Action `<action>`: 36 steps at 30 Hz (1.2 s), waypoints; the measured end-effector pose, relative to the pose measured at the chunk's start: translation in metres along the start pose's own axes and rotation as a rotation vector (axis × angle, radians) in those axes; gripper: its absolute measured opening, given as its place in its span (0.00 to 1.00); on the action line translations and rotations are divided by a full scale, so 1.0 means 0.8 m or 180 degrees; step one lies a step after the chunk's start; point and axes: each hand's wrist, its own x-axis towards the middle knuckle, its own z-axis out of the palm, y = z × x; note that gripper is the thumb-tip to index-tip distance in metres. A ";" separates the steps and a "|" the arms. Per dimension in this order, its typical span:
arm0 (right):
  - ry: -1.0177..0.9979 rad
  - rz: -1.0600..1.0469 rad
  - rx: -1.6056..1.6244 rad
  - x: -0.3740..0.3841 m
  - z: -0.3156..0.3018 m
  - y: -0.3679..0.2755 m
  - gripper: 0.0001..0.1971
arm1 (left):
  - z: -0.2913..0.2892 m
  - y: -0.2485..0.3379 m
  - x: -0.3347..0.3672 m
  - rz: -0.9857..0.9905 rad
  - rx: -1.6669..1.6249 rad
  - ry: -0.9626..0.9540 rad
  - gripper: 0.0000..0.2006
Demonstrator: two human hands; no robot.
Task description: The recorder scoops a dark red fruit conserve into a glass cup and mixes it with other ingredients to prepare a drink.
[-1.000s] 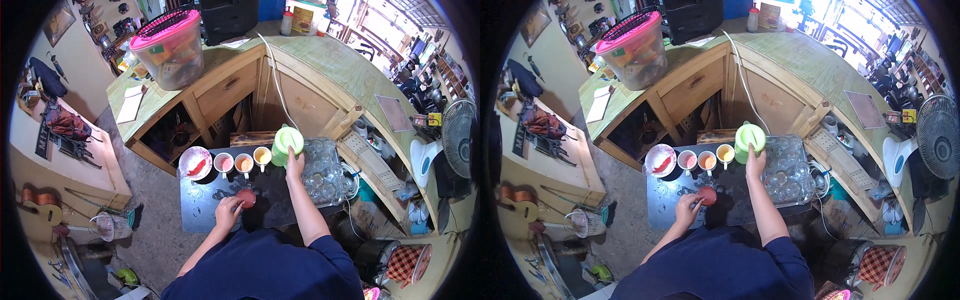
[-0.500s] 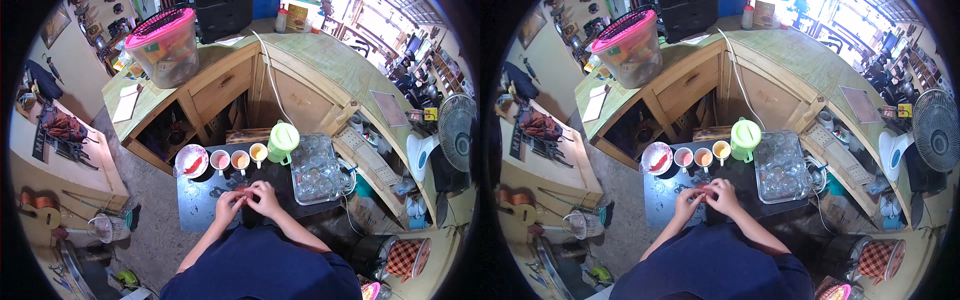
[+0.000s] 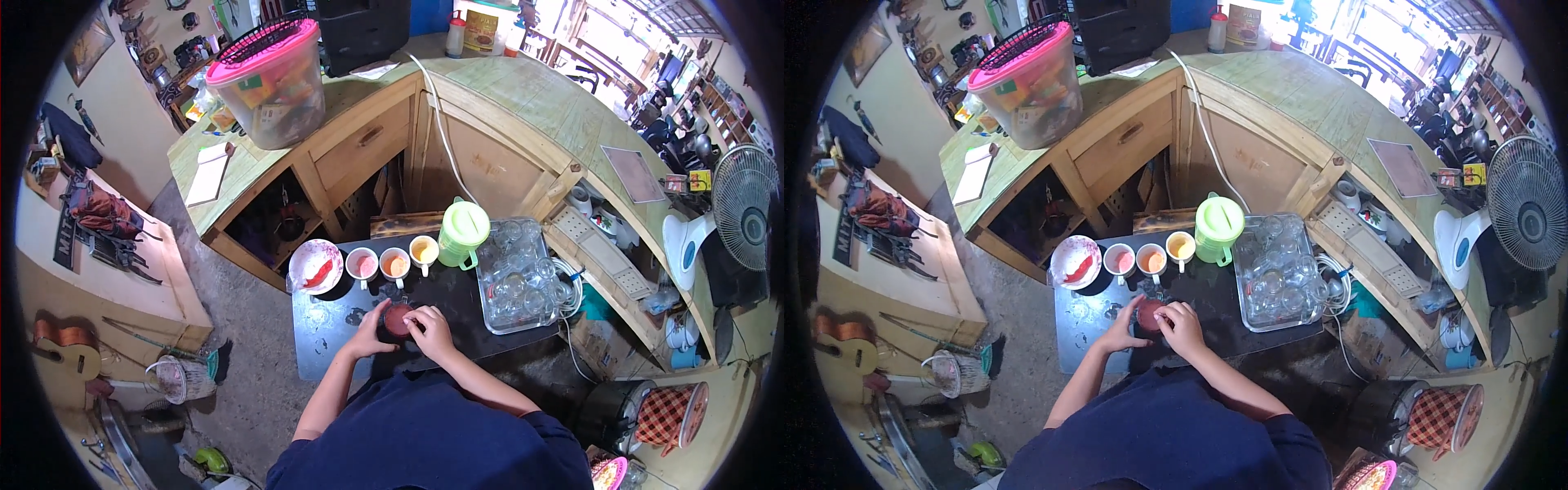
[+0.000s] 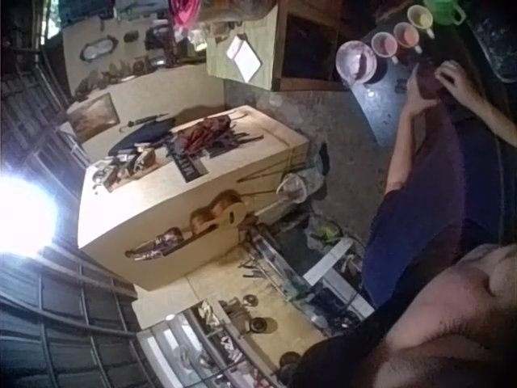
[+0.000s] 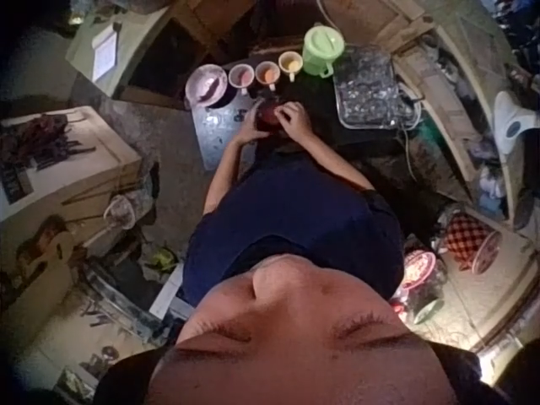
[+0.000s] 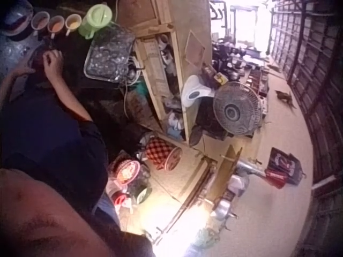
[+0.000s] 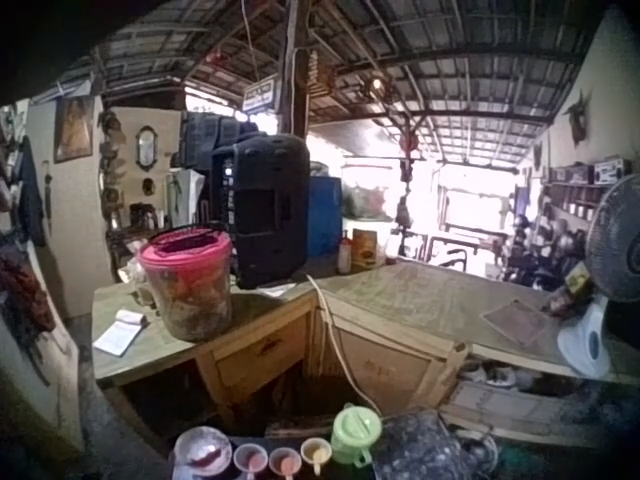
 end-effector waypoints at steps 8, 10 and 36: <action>0.0031 -0.0125 0.0000 -0.003 -0.003 -0.003 0.06 | 0.021 -0.015 0.015 -0.0052 -0.0103 0.0222 0.48; 0.0086 -0.0163 0.0021 -0.003 -0.001 0.000 0.06 | 0.028 -0.012 0.014 -0.0100 -0.0047 0.0386 0.47; -0.0224 -0.0340 0.0119 0.004 -0.018 -0.020 0.06 | 0.075 -0.010 0.005 0.0019 -0.0594 0.1188 0.40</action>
